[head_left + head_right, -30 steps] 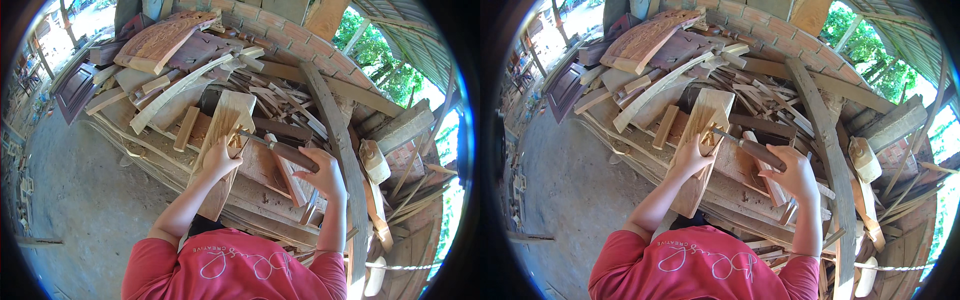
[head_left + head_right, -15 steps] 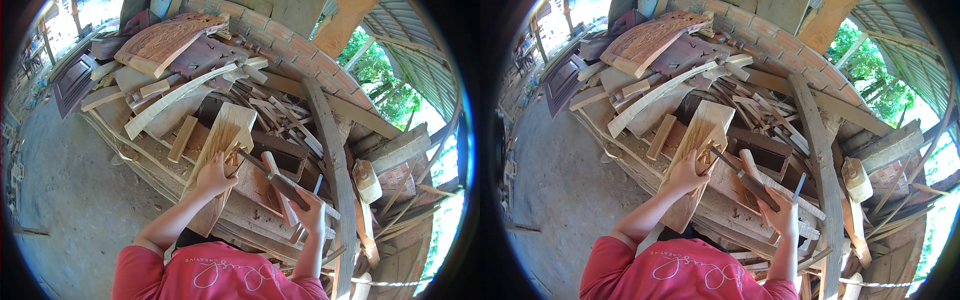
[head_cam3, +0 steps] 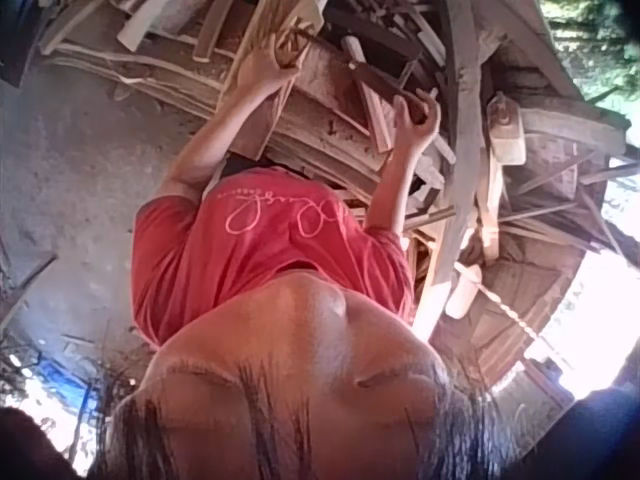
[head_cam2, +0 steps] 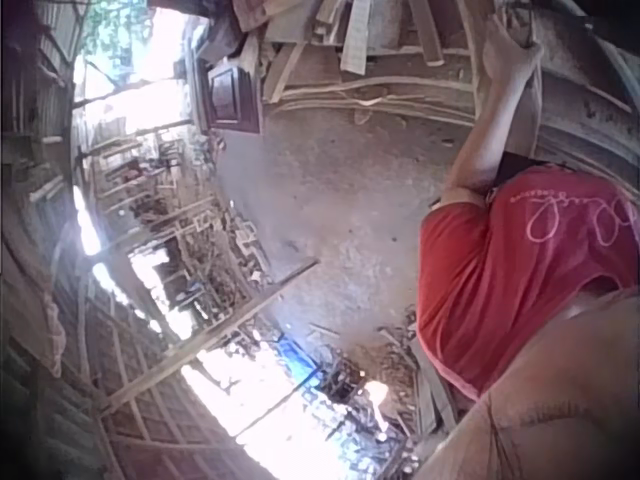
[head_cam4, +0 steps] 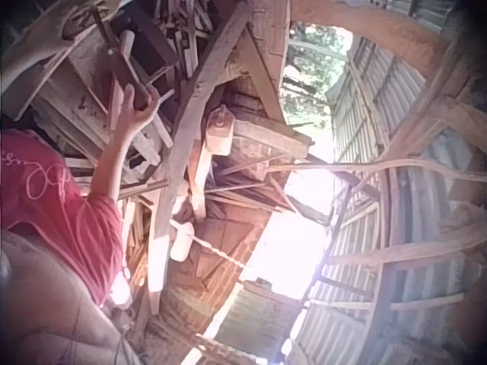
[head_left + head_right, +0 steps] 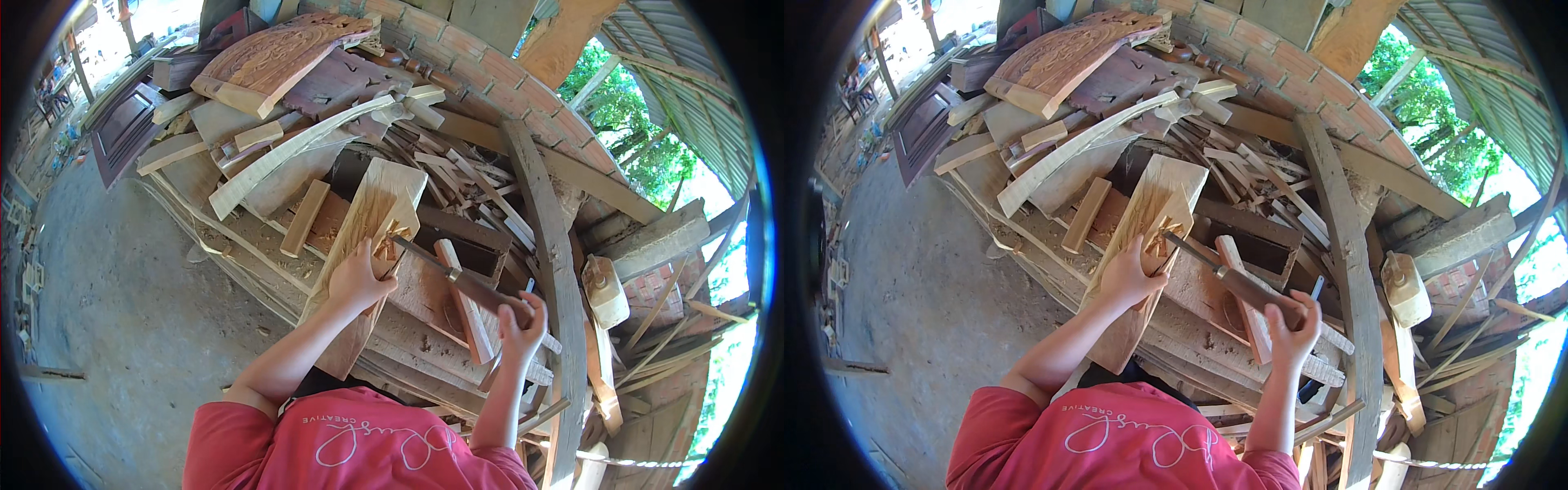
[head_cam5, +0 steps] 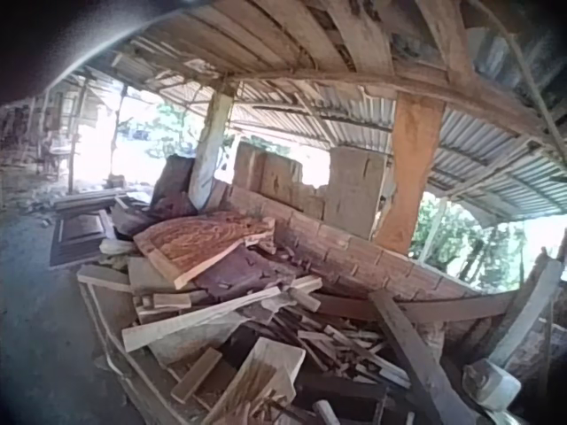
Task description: The person carves details into a wooden block using a chisel and a mallet.
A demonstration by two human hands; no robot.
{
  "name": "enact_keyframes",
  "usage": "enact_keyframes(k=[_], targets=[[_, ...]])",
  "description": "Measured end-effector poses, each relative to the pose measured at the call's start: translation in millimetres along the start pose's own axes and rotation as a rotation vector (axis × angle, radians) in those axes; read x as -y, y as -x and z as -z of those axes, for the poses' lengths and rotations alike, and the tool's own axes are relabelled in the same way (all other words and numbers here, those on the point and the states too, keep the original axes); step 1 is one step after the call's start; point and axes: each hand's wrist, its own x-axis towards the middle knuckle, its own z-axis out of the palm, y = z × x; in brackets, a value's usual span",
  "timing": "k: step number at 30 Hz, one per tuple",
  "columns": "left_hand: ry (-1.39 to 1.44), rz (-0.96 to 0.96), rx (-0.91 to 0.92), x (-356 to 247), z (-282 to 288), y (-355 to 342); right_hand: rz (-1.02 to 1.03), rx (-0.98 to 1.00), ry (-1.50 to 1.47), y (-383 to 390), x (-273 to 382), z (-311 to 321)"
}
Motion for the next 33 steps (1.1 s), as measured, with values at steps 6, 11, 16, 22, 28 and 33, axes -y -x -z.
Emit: enact_keyframes(k=[6,11,16,22,28,33], targets=[[0.025,-0.007,-0.033,2,-4,0,0.095,-0.042,-0.028,-13,12,-4],[0.007,-0.016,-0.040,-1,-4,1,0.302,0.001,-0.211,-14,16,-17],[-0.025,-0.025,-0.054,4,-5,1,0.242,0.016,-0.621,-28,8,-40],[-0.040,-0.007,-0.053,-2,-2,1,0.267,0.264,-0.944,-66,18,-62],[0.002,0.026,0.020,-5,4,1,0.296,0.185,-0.927,-82,41,-81],[-0.008,-0.069,-0.137,2,-7,1,0.393,0.089,-1.033,-100,33,-76]])
